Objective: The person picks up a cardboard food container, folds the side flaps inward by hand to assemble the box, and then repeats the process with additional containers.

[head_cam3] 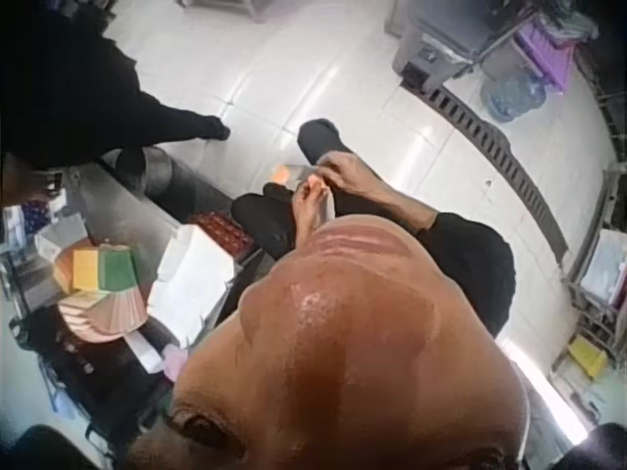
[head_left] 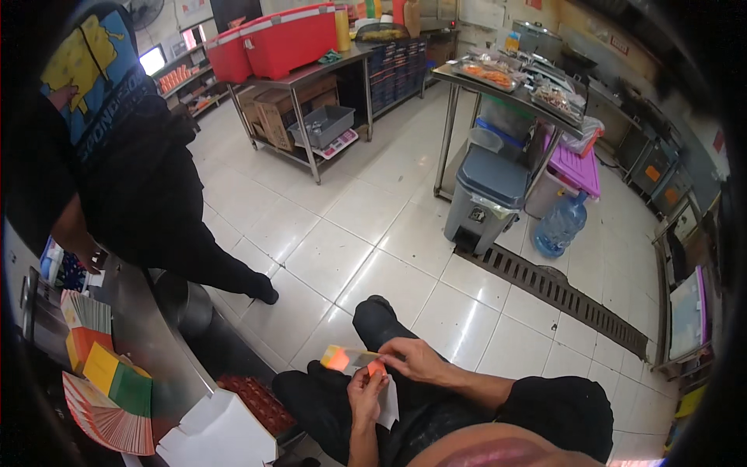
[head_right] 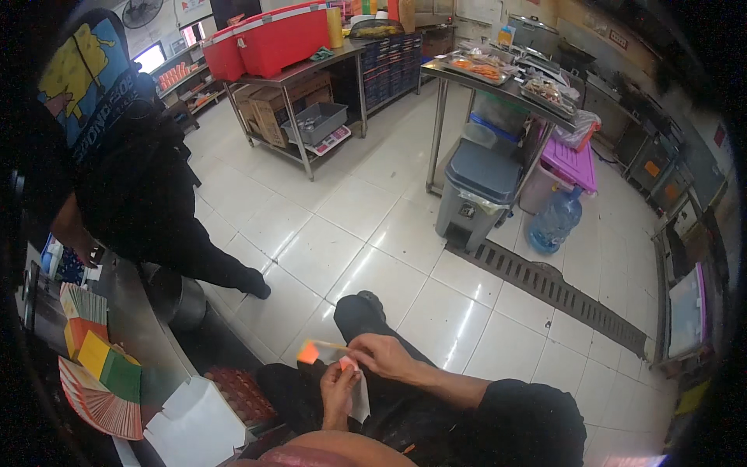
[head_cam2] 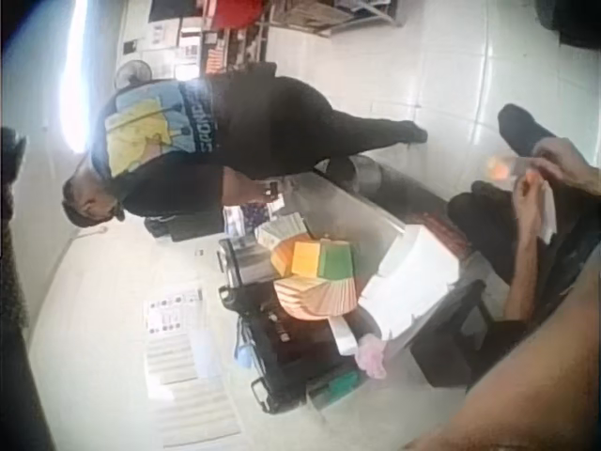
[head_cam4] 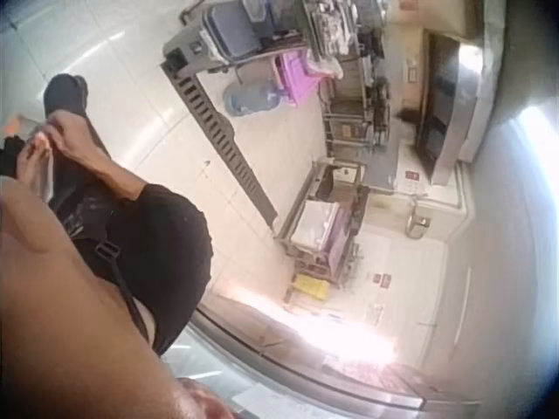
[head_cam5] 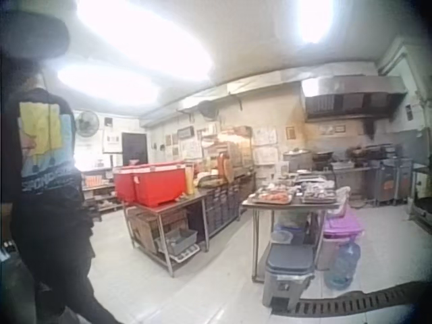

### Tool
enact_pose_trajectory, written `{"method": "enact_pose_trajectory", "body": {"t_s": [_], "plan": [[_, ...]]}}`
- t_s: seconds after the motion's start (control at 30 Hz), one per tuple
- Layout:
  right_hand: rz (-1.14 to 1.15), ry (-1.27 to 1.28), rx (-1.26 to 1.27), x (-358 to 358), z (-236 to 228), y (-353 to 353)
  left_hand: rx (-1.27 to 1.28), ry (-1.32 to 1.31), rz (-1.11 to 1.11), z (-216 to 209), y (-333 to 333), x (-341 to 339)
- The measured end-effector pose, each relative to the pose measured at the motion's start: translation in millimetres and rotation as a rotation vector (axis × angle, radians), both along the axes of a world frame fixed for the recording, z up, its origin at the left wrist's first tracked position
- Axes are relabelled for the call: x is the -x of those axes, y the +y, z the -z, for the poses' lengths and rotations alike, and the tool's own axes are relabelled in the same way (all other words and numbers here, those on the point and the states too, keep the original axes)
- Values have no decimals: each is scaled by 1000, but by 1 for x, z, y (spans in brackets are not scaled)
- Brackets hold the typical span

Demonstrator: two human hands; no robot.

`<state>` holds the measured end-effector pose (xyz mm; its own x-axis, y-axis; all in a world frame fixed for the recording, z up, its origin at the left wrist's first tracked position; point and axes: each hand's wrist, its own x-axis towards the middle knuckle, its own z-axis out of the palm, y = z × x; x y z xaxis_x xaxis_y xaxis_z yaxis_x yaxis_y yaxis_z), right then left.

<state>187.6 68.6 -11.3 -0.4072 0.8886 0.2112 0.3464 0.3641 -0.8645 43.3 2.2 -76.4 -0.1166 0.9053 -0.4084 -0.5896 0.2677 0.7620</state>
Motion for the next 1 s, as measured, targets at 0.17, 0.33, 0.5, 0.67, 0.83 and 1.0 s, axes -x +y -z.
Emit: {"method": "enact_pose_trajectory", "body": {"t_s": [0.17,0.33,0.5,0.67,0.83,1.0], "plan": [[-106,44,-134,9,-5,6,-52,-23,-170,-25,1,7],[-113,75,57,18,-1,3,-119,1,-213,-26,2,5],[-149,155,81,18,0,4,-142,71,-198,-22,0,5],[-114,192,211,17,4,4,-172,189,-155,-36,1,1],[-125,321,465,16,5,5,-188,227,-156,-35,4,2],[-196,273,465,12,5,5,-237,224,-172,-29,0,0]]}}
